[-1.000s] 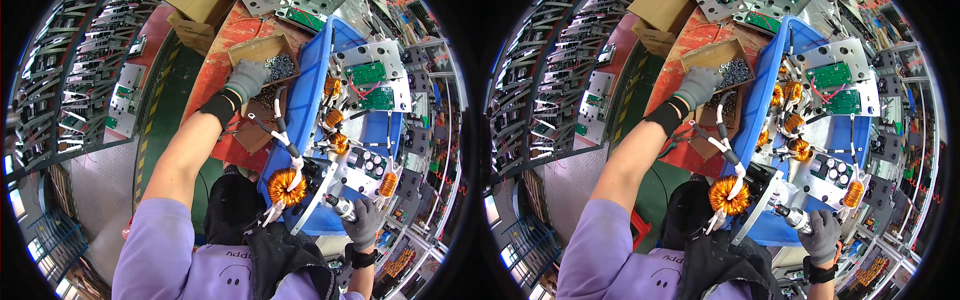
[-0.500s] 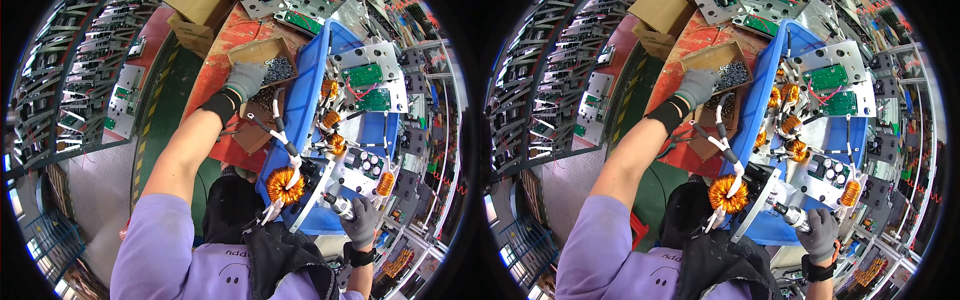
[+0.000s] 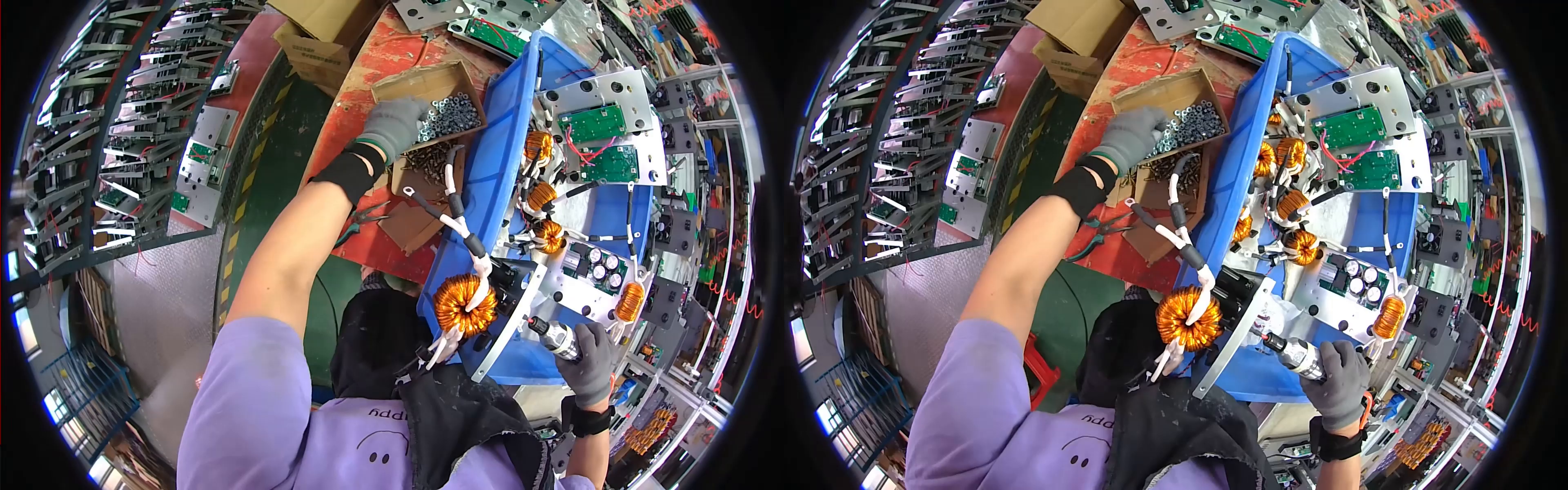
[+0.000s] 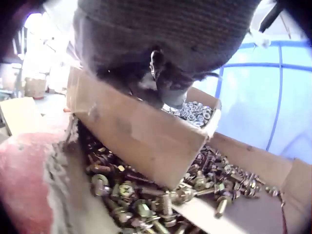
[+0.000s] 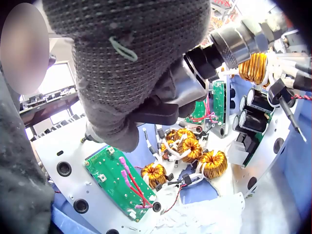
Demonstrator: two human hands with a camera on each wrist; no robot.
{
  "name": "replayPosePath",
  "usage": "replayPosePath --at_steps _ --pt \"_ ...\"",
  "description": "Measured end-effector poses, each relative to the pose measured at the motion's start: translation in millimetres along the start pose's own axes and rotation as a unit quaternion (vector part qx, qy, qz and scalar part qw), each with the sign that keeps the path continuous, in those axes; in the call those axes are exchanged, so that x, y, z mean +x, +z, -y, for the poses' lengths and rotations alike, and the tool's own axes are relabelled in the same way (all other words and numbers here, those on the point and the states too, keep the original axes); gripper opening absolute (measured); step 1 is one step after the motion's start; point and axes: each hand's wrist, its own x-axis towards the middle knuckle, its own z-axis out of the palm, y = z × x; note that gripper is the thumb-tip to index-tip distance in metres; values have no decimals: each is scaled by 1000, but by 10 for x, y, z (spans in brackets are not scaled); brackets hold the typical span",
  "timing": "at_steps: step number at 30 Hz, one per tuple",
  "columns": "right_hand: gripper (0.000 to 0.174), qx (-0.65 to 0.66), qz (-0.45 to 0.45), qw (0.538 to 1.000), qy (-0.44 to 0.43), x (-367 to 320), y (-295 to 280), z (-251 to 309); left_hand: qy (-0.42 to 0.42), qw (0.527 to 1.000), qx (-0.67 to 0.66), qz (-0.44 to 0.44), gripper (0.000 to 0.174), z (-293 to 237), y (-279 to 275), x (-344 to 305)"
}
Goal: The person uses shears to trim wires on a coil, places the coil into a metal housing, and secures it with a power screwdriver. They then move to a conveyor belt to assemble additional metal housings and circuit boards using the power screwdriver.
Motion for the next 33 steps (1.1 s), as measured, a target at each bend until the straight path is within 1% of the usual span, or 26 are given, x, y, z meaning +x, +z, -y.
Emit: replayPosePath --at_steps 1,2,4,5,7,8,9,11,12,13,15,16,17,18,19,21,22,24,25,27,28,29,31,32,33 --pt "59 0 0 1000 0 -7 7 1 14 999 5 -36 29 -9 5 -38" --pt "59 0 -4 1000 -1 -8 19 -3 12 999 5 -37 29 -6 55 -62" --pt "59 -1 -8 1000 -3 5 26 -8 90 985 127 -76 29 -13 176 -76" --pt "59 1 -7 1000 0 1 24 -5 90 985 126 -76 29 -50 154 -47" --pt "59 2 -6 1000 0 -6 16 -15 26 993 112 17 27 -109 76 41" --pt "59 -1 -5 1000 2 -16 20 -25 19 991 130 4 23 -120 43 39" --pt "60 -3 -4 1000 6 -23 27 -27 20 991 132 2 23 -114 9 15" --pt "59 2 -11 1000 6 -8 25 -8 54 996 43 -64 15 -66 -49 -65" --pt "59 6 -14 1000 3 -3 18 0 62 994 2 -95 15 -25 -31 -86" --pt "59 7 -15 1000 5 1 12 6 64 993 3 -94 15 26 8 -72" --pt "58 3 -13 1000 6 9 7 17 33 990 -125 -65 20 100 44 -47" --pt "58 3 -14 1000 7 10 16 13 34 990 -123 -65 20 126 69 -40" --pt "57 5 -18 1000 4 7 24 5 19 966 -249 -70 22 98 42 -80" --pt "57 6 -22 1000 1 4 28 2 3 926 -371 -74 25 65 24 -125" --pt "57 6 -22 1000 3 7 19 8 4 926 -370 -73 25 37 -3 -160" --pt "57 1 -15 1000 3 27 -9 20 -96 854 -510 -28 22 -129 -269 -288" --pt "57 1 -16 1000 4 34 -7 20 -96 855 -509 -27 22 -108 -272 -282" --pt "56 8 -23 1000 -1 37 -7 20 -106 773 -625 14 21 -59 -318 -300" --pt "56 8 -23 1000 0 36 -8 22 -106 774 -625 15 21 -38 -332 -323" --pt "55 5 -19 1000 2 37 -11 30 -120 812 -571 5 19 -112 -576 -461" --pt "55 7 -18 1000 3 43 -16 31 -113 824 -555 25 25 -98 -689 -517" --pt "55 4 -20 1000 -1 52 -26 34 -114 824 -554 27 25 -124 -817 -592" --pt "55 4 -22 1000 -4 51 -19 37 -127 776 -613 71 27 -177 -1040 -758" --pt "55 2 -21 1000 -3 45 -11 28 -115 759 -633 96 28 -151 -1094 -806" --pt "55 0 -19 1000 -1 36 -5 20 -117 760 -632 97 28 -130 -1150 -852"
